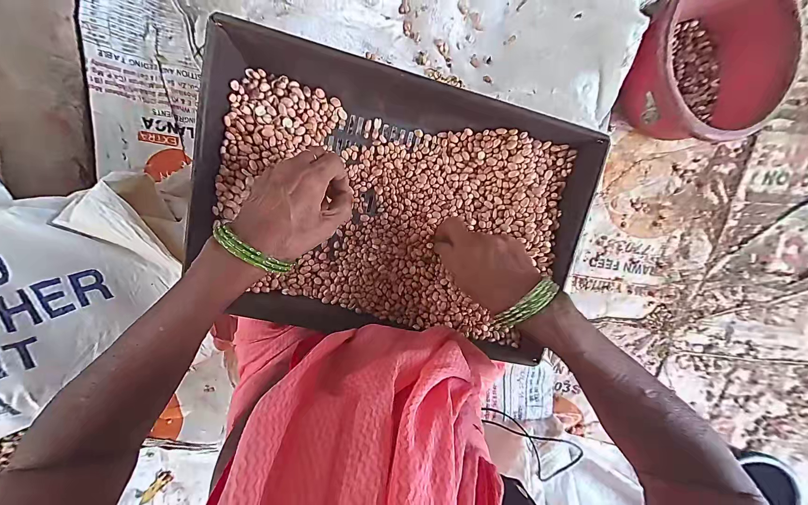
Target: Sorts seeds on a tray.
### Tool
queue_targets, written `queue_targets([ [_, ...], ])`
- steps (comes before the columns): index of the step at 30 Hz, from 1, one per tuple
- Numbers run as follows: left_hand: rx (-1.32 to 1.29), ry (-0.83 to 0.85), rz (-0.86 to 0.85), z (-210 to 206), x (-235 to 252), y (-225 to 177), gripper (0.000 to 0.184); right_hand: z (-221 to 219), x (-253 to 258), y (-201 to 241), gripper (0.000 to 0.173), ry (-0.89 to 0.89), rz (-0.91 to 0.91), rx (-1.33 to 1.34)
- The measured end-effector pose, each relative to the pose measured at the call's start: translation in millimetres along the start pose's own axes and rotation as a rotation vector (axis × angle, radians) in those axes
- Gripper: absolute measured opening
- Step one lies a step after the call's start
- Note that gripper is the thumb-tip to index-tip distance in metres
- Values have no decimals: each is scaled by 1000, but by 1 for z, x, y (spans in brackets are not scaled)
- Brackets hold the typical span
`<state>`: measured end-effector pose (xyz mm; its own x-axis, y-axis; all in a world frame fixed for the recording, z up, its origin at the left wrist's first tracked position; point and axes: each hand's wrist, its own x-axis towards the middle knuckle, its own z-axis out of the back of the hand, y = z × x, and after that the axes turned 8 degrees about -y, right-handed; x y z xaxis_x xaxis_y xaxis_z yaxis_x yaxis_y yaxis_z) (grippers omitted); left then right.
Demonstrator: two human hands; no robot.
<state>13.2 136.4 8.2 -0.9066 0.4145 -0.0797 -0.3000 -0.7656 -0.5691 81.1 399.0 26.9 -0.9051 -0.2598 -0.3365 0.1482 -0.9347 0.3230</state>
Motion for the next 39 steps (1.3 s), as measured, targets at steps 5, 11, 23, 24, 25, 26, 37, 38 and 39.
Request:
queue_targets([
  [5,-394,-102,-296,-2,-3,-47,24,9,-9,-36,32,134,-140,1419],
  [11,-290,84,-334,-51,-5,-70,17,4,-25,-35,53,92,-337,1597],
  [23,-51,78,-251,-81,-17,-63,24,15,-30,-54,45,-61,-244,1630],
  [24,-88,61,-176,-74,-17,-59,23,15,-26,-53,46,-60,-232,1601],
  [25,-111,36,-121,-66,-16,-53,22,14,-20,-50,47,-90,-246,1515],
  [26,-122,7,-78,-58,-14,-46,20,12,-12,-45,47,-156,-268,1352],
  [37,-29,-186,16,10,-17,-3,26,-4,38,8,36,18,-144,-308],
  [38,-21,-173,16,10,-16,-3,27,-4,39,5,35,-8,-150,-268],
  [39,-16,-163,15,9,-15,-4,27,-3,39,-1,35,-65,-144,-173],
])
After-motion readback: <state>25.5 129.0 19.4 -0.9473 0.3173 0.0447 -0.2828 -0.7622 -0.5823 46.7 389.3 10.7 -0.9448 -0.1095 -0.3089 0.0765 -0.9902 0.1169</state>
